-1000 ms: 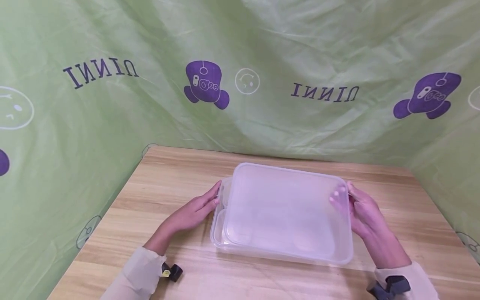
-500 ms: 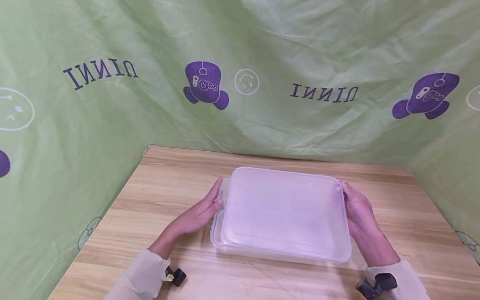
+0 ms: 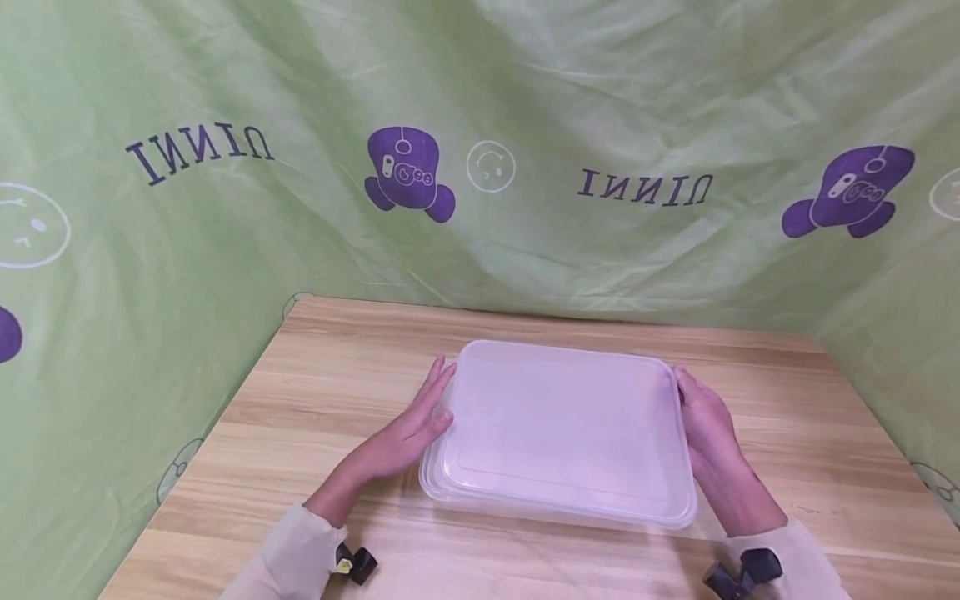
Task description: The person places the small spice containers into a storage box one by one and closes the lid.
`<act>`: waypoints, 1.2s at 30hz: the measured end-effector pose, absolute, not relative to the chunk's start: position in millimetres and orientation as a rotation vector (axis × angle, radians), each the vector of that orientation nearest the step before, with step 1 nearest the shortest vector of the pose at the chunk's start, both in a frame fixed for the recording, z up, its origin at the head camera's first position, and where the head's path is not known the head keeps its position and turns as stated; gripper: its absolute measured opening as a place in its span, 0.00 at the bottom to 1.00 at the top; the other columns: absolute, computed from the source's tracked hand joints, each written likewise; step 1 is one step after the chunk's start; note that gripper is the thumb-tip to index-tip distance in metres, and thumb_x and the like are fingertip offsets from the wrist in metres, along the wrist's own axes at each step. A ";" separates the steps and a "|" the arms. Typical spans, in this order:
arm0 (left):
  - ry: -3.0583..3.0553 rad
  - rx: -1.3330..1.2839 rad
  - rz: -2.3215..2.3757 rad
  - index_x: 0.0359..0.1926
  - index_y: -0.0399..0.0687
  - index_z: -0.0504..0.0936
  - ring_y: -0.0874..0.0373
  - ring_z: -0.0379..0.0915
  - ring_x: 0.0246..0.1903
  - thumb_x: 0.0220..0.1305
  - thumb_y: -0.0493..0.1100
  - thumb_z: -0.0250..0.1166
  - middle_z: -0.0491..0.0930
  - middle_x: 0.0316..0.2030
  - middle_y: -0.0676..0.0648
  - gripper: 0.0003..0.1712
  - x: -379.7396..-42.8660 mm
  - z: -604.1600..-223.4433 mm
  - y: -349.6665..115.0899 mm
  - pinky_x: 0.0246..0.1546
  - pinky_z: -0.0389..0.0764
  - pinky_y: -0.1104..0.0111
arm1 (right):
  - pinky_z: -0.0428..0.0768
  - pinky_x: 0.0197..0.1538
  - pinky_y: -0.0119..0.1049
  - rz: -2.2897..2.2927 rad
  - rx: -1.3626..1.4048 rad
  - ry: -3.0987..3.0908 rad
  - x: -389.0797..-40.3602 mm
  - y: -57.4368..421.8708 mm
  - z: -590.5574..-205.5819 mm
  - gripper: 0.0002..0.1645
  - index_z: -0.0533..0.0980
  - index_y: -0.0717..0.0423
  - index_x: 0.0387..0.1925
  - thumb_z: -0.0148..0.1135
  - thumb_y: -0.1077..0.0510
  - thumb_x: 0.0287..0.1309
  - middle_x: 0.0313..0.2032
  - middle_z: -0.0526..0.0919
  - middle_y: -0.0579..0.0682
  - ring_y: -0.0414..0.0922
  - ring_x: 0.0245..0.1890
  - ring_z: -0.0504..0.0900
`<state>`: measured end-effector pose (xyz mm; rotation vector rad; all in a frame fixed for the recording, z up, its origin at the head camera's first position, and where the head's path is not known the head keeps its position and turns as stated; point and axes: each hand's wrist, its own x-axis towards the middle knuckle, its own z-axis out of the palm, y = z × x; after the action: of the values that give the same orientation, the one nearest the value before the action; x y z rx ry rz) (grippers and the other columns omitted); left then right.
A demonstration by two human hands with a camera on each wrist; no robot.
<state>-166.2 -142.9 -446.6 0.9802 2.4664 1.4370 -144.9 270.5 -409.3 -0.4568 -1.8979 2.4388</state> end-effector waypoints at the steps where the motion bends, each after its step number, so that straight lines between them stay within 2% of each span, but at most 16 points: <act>1: 2.469 0.985 1.440 0.83 0.46 0.38 0.40 0.21 0.78 0.83 0.47 0.47 0.23 0.80 0.42 0.39 -166.2 -446.8 -142.9 0.73 0.37 0.39 | 0.79 0.35 0.28 2.430 -0.460 -1.907 -145.5 270.0 -410.0 0.18 0.80 0.42 0.34 0.51 0.41 0.77 0.31 0.78 0.36 0.33 0.31 0.77; 6: 2.486 1.002 1.428 0.82 0.40 0.34 0.37 0.21 0.78 0.81 0.44 0.51 0.24 0.80 0.40 0.43 -166.5 -447.4 -143.6 0.74 0.35 0.41 | 0.79 0.41 0.27 2.390 -0.443 -1.967 -149.2 265.8 -412.7 0.17 0.78 0.43 0.43 0.47 0.41 0.79 0.37 0.78 0.36 0.34 0.38 0.77; 11: 2.492 0.995 1.427 0.81 0.38 0.31 0.37 0.21 0.78 0.81 0.44 0.51 0.25 0.81 0.40 0.45 -166.3 -449.7 -145.9 0.75 0.34 0.45 | 0.78 0.46 0.28 2.401 -0.401 -2.003 -153.3 259.6 -416.2 0.20 0.73 0.46 0.49 0.47 0.36 0.77 0.42 0.75 0.37 0.34 0.42 0.75; 17: 2.467 0.985 1.440 0.81 0.40 0.29 0.39 0.22 0.78 0.81 0.44 0.51 0.25 0.80 0.38 0.46 -166.6 -450.0 -147.7 0.75 0.34 0.50 | 0.81 0.46 0.30 2.461 -0.371 -1.970 -155.5 252.9 -419.9 0.18 0.73 0.46 0.46 0.52 0.37 0.76 0.39 0.77 0.40 0.35 0.39 0.78; 21: 2.458 0.964 1.455 0.81 0.42 0.29 0.42 0.23 0.79 0.83 0.45 0.46 0.26 0.81 0.39 0.42 -166.5 -450.8 -148.4 0.76 0.34 0.53 | 0.82 0.44 0.30 2.453 -0.369 -1.965 -157.0 250.7 -421.2 0.17 0.74 0.45 0.43 0.55 0.38 0.75 0.37 0.78 0.39 0.35 0.37 0.79; 29: 2.479 0.919 1.458 0.81 0.39 0.32 0.42 0.26 0.79 0.85 0.46 0.39 0.29 0.80 0.37 0.37 -166.3 -452.2 -149.5 0.75 0.37 0.48 | 0.82 0.43 0.30 2.425 -0.395 -1.987 -160.3 249.5 -424.6 0.15 0.76 0.45 0.43 0.56 0.40 0.75 0.36 0.79 0.39 0.34 0.37 0.80; 36: 2.440 0.894 1.514 0.81 0.38 0.32 0.45 0.27 0.79 0.85 0.45 0.38 0.30 0.81 0.37 0.36 -166.6 -451.2 -149.0 0.75 0.36 0.56 | 0.83 0.41 0.31 2.416 -0.361 -2.012 -165.1 247.6 -427.6 0.15 0.76 0.45 0.43 0.56 0.40 0.75 0.34 0.81 0.40 0.36 0.34 0.81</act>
<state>-166.6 -149.0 -451.2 0.8945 2.4404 1.5142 -165.1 247.6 -427.6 -0.3607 -2.0116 2.4162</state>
